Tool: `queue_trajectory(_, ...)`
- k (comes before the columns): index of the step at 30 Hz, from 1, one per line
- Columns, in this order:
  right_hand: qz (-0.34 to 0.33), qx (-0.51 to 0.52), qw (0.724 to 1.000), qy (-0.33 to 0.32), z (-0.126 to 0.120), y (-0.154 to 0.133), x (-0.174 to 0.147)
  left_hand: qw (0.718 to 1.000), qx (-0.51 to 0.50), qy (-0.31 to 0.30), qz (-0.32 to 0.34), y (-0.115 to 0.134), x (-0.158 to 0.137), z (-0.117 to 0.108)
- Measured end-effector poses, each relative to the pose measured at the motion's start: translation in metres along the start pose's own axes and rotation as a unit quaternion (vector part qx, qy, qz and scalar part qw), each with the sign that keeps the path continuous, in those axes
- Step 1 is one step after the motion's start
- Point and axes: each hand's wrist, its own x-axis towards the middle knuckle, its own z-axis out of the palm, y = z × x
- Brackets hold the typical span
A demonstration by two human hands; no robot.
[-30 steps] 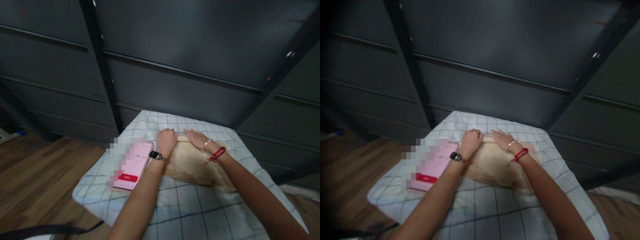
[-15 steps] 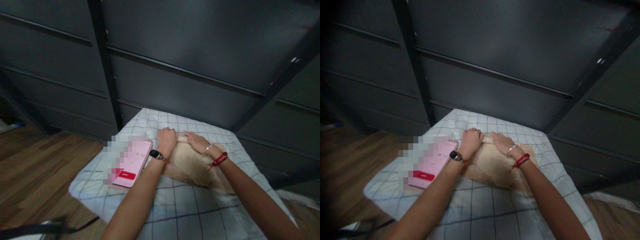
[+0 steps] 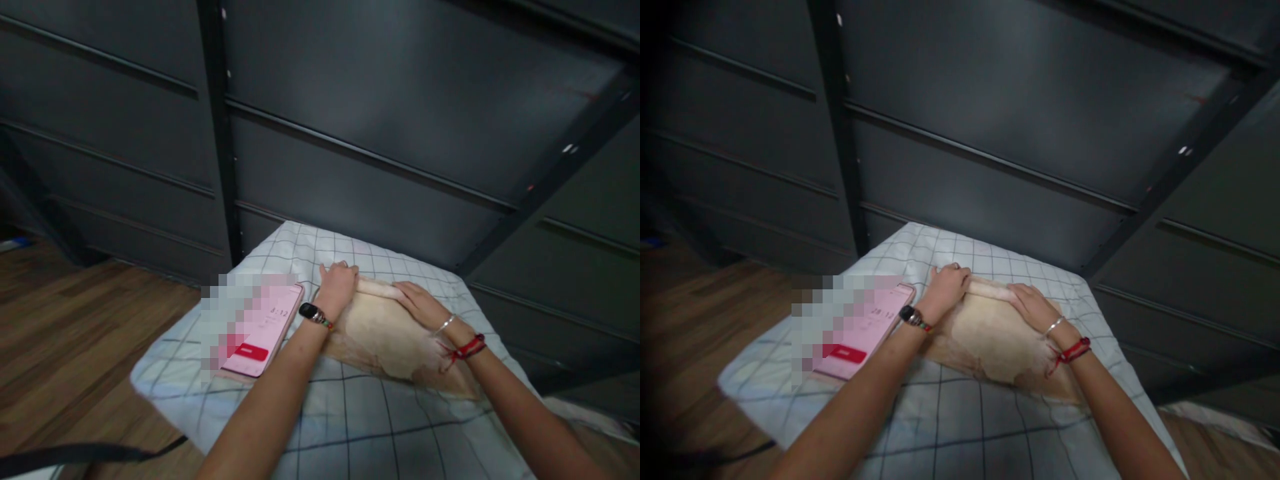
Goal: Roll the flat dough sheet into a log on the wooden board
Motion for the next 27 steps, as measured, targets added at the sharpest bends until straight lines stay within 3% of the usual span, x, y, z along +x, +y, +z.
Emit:
queue_trajectory(6, 0.065, -0.011, 0.997, -0.047, 0.005, -0.008, 0.025, 0.998, 0.032, -0.009, 0.056, -0.009, 0.003, 0.014)
queue_trajectory(12, 0.129, -0.023, 0.985, -0.112, -0.006, -0.008, 0.062, 0.997, 0.06, -0.051, 0.01, -0.008, 0.018, 0.018)
queue_trajectory(16, 0.135, -0.026, 0.986, -0.09, -0.003, -0.012, 0.06, 0.994, 0.071, -0.081, 0.005, -0.005, 0.012, 0.014)
queue_trajectory(22, 0.076, -0.024, 0.996, -0.051, 0.009, -0.009, 0.033, 0.994, 0.092, -0.04, 0.032, 0.0, -0.003, 0.014)
queue_trajectory(27, 0.111, -0.046, 0.991, -0.061, 0.002, -0.011, 0.052, 0.989, 0.075, -0.124, -0.008, 0.0, 0.011, 0.01)
